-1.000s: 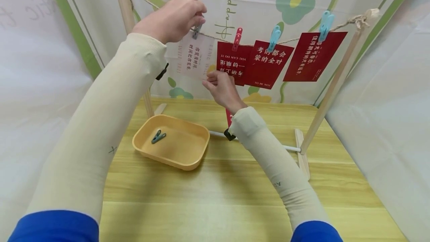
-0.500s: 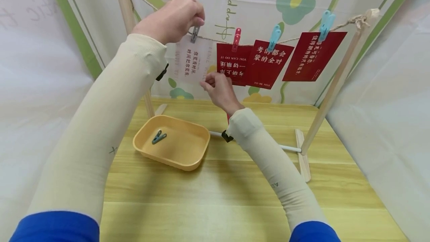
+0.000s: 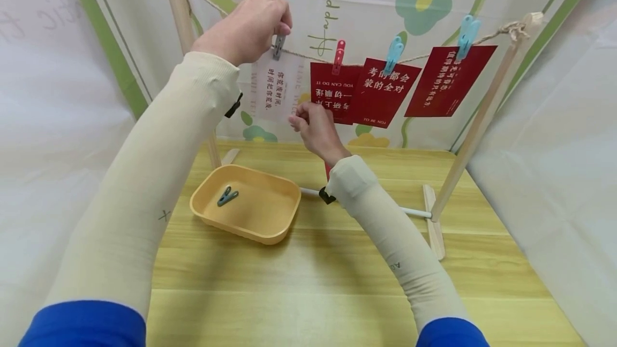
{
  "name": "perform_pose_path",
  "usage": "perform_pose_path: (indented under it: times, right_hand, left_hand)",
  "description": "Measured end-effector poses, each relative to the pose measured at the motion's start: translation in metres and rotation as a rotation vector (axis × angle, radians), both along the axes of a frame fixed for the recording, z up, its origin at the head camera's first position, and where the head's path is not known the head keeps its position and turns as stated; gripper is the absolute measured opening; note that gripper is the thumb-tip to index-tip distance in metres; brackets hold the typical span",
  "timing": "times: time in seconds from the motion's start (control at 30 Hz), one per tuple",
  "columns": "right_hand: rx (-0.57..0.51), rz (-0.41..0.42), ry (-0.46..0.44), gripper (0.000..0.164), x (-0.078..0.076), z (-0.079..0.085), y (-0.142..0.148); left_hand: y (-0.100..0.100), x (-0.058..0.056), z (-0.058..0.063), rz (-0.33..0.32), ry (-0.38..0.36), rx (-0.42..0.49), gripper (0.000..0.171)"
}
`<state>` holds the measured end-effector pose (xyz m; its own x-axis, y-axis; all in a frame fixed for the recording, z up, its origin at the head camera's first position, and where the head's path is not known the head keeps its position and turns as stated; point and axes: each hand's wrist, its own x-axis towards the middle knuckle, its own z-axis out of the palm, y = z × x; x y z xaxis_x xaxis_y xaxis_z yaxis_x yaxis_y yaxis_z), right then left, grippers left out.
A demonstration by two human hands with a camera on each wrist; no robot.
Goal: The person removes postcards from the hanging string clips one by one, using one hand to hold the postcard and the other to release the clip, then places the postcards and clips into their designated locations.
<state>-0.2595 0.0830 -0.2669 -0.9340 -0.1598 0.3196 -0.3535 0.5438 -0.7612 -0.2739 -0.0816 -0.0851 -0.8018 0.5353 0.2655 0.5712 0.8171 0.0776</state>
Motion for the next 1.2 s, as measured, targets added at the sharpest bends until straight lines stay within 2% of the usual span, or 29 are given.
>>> perform_pose_path:
  times: [0.1, 0.3, 0.53, 0.67, 0.83, 0.93, 1.2]
  right_hand:
    - [-0.001, -0.009, -0.021, 0.012, 0.001, 0.001, 0.0]
    - [0.009, -0.025, -0.022, 0.011, 0.003, 0.003, 0.0]
    - [0.006, -0.013, -0.017, 0.01, 0.006, 0.004, 0.001]
    - [0.003, -0.008, -0.028, 0.01, 0.007, 0.002, 0.0]
    - [-0.004, -0.005, -0.046, 0.009, 0.007, 0.0, -0.001]
    - [-0.006, -0.01, -0.05, 0.009, 0.007, -0.001, -0.001]
    - [0.01, 0.003, -0.036, 0.011, 0.007, -0.001, -0.001]
  left_hand:
    - [0.0, -0.001, -0.003, 0.0, 0.01, 0.029, 0.028]
    - [0.001, -0.002, -0.006, 0.052, 0.007, 0.105, 0.027]
    - [0.002, -0.003, -0.012, 0.06, 0.058, 0.203, 0.026]
    - [0.004, -0.003, -0.014, 0.077, 0.075, 0.26, 0.035]
    - [0.005, -0.004, -0.018, 0.088, 0.14, 0.312, 0.025]
    - [0.006, -0.005, -0.019, 0.084, 0.191, 0.329, 0.032]
    - [0.005, -0.008, -0.019, 0.099, 0.276, 0.407, 0.036]
